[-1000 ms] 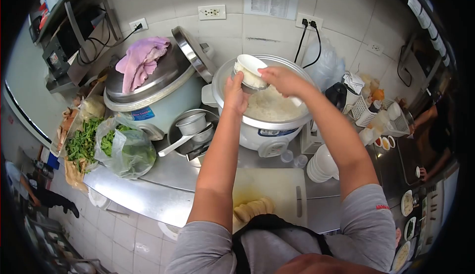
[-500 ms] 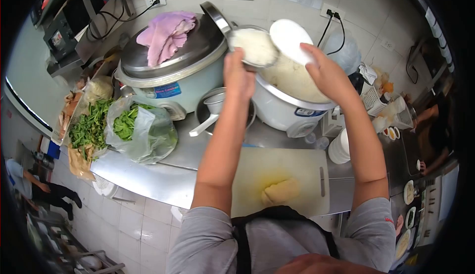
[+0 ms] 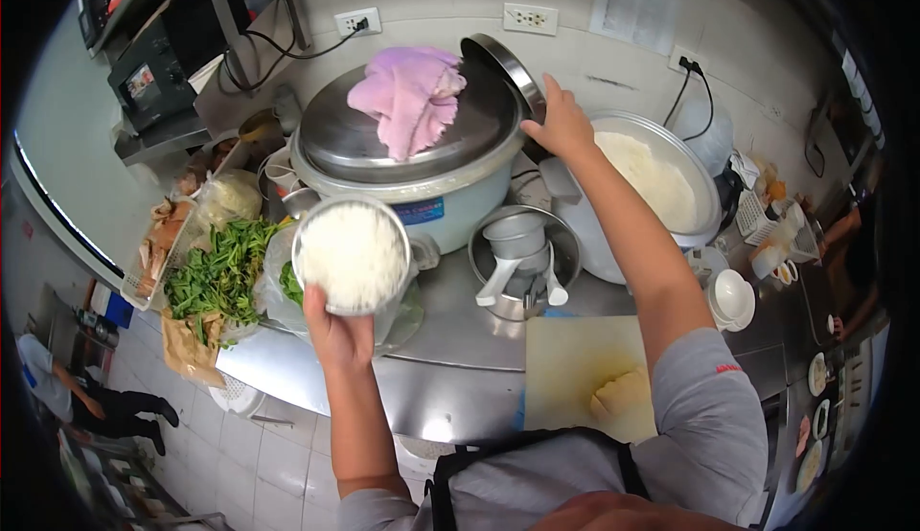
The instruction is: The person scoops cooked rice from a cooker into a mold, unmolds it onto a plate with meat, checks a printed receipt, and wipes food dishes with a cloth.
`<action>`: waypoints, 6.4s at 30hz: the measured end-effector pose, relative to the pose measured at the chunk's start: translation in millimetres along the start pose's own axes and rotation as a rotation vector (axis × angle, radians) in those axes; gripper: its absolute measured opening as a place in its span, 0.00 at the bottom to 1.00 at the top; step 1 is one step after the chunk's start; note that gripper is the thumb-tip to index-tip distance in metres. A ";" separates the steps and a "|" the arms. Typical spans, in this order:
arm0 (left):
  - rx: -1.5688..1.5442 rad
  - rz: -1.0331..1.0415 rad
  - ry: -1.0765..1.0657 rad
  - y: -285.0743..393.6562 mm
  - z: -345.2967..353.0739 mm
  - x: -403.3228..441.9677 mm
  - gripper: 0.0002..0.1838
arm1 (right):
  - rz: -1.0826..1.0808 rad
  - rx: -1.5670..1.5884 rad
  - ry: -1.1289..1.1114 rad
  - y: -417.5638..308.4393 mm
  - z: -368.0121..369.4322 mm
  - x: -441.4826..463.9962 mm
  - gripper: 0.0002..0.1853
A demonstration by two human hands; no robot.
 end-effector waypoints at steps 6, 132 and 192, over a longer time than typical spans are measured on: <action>0.008 -0.049 0.119 2.9 -58.4 -42.1 0.36 | 0.147 0.259 0.337 51.2 59.3 60.1 0.24; -0.153 -0.555 -3.393 -35.9 320.9 -1246.8 0.30 | -0.314 0.377 2.519 -143.8 -625.9 -1237.3 0.32; -0.860 0.492 -3.397 -19.8 505.0 -1652.4 0.17 | -0.042 0.256 2.786 29.1 -902.1 -1478.9 0.30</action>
Point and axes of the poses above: each hand's wrist, its own x-axis towards the middle knuckle, its own z-axis out of the palm, y = z × x, the point moved 6 cm from there along x, towards the middle knuckle, and after that the axes turned 13 degrees about x, right-handed, at the moved point
